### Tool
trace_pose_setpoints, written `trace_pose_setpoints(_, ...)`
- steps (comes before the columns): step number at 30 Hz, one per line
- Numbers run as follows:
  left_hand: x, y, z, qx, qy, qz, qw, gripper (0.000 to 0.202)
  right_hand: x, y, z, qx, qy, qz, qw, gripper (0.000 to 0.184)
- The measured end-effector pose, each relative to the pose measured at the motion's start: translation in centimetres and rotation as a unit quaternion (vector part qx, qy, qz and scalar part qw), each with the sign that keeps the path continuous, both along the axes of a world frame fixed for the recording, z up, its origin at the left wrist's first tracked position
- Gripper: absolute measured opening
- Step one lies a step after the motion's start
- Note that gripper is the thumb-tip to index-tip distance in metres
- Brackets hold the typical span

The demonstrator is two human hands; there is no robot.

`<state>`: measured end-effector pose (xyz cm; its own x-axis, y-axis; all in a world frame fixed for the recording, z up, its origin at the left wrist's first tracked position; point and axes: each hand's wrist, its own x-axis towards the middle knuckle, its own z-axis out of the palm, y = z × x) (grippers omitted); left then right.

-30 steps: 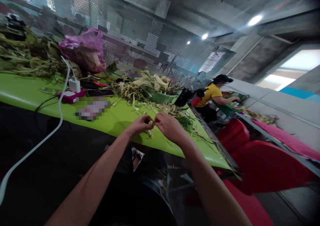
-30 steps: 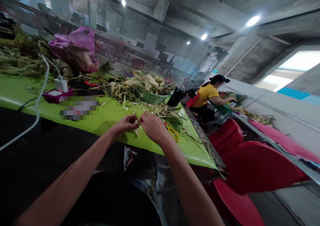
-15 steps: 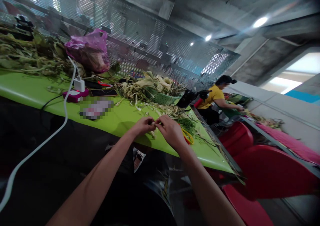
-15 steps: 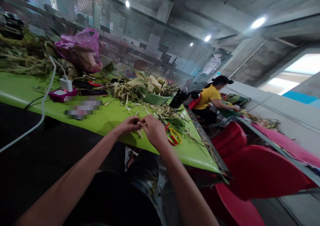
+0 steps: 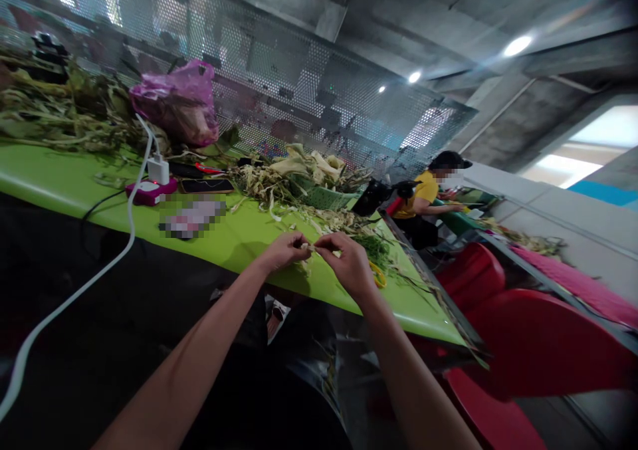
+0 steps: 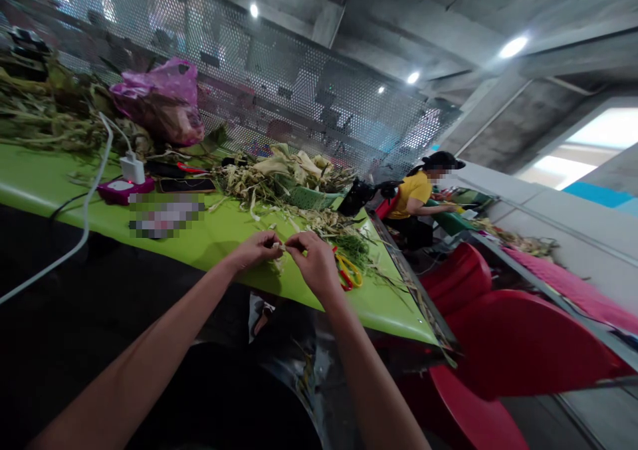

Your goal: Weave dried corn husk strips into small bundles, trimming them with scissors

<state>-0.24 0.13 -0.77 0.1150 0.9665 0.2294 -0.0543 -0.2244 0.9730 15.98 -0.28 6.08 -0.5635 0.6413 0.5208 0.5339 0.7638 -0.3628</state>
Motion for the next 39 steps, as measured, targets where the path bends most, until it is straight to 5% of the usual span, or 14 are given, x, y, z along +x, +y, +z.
trace_pose_setpoints(9, 0.0, -0.1, 0.1, -0.012, -0.060, -0.021, 0.998, 0.022, -0.2, -0.3, 0.1, 0.002, 0.039, 0.005, 0.999, 0.009)
trace_pose_setpoints(39, 0.0, 0.1, -0.2, -0.005, -0.024, 0.002, 1.000, 0.036, -1.1, 0.3, -1.7, 0.004, 0.077, -0.013, 0.997, 0.007)
